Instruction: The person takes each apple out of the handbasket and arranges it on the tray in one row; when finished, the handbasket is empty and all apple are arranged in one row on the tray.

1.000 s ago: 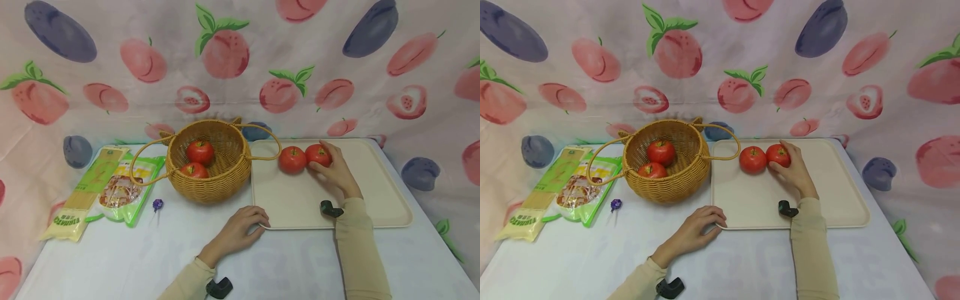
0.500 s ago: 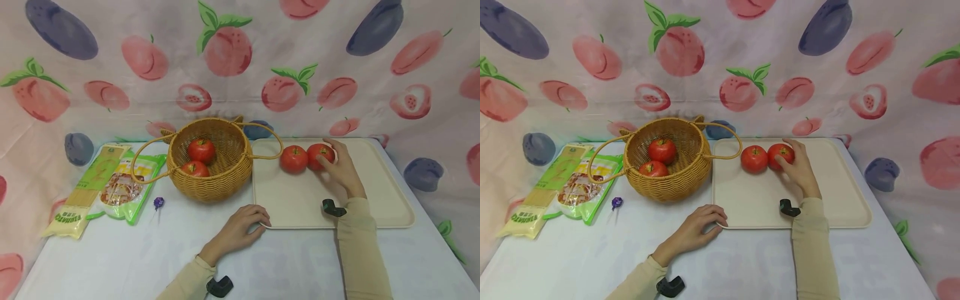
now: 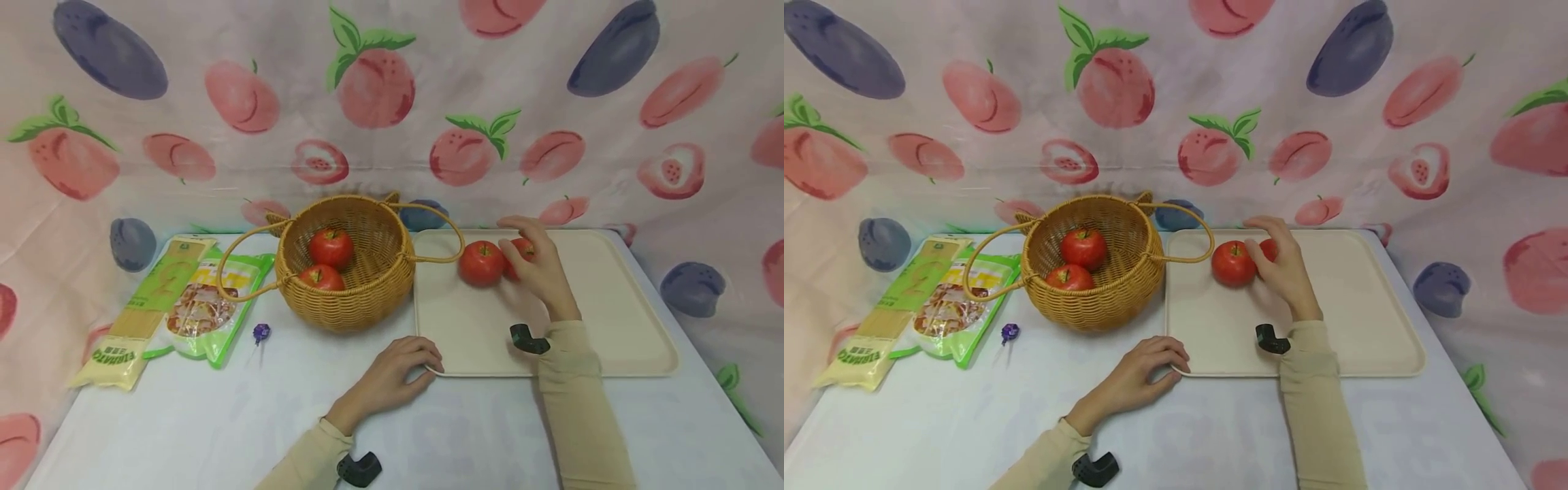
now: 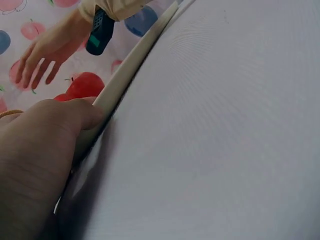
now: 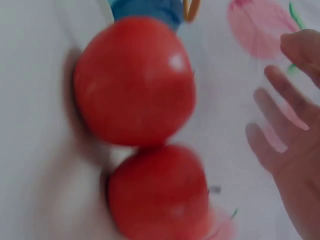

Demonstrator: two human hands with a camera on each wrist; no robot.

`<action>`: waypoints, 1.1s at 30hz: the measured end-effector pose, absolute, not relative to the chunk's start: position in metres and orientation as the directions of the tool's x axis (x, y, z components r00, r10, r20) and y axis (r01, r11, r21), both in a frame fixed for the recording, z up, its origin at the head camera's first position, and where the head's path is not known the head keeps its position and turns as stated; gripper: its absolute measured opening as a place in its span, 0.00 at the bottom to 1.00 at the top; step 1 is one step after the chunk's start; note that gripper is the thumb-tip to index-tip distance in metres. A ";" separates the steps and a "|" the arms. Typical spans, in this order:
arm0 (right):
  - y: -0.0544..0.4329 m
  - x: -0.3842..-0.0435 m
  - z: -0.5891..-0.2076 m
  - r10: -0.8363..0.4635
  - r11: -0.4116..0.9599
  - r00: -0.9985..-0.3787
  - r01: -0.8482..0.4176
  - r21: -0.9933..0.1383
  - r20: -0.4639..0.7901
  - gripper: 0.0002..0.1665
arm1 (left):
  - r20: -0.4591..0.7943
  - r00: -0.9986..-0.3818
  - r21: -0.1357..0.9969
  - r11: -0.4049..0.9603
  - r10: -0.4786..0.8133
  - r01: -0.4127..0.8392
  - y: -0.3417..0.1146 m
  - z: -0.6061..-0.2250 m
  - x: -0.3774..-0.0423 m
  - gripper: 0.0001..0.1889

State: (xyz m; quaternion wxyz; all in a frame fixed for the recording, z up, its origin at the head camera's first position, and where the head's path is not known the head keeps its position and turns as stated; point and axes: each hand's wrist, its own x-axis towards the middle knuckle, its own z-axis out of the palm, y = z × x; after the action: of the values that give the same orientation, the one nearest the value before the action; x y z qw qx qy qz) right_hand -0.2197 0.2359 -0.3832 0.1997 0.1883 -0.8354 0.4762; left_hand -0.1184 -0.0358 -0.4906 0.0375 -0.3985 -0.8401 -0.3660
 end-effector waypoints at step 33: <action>0.130 -0.253 -0.351 -0.682 0.402 -0.587 -0.800 -0.446 0.437 0.11 | 0.318 -0.687 0.584 0.436 0.653 0.685 -0.037 -0.491 -0.117 0.05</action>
State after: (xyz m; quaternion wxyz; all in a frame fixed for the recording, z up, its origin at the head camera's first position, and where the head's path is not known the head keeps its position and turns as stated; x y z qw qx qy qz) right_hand -0.2534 0.1299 -0.3505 0.0929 0.4450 -0.8322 0.3176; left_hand -0.1167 -0.0367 -0.4907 0.0223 -0.3950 -0.8470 -0.3549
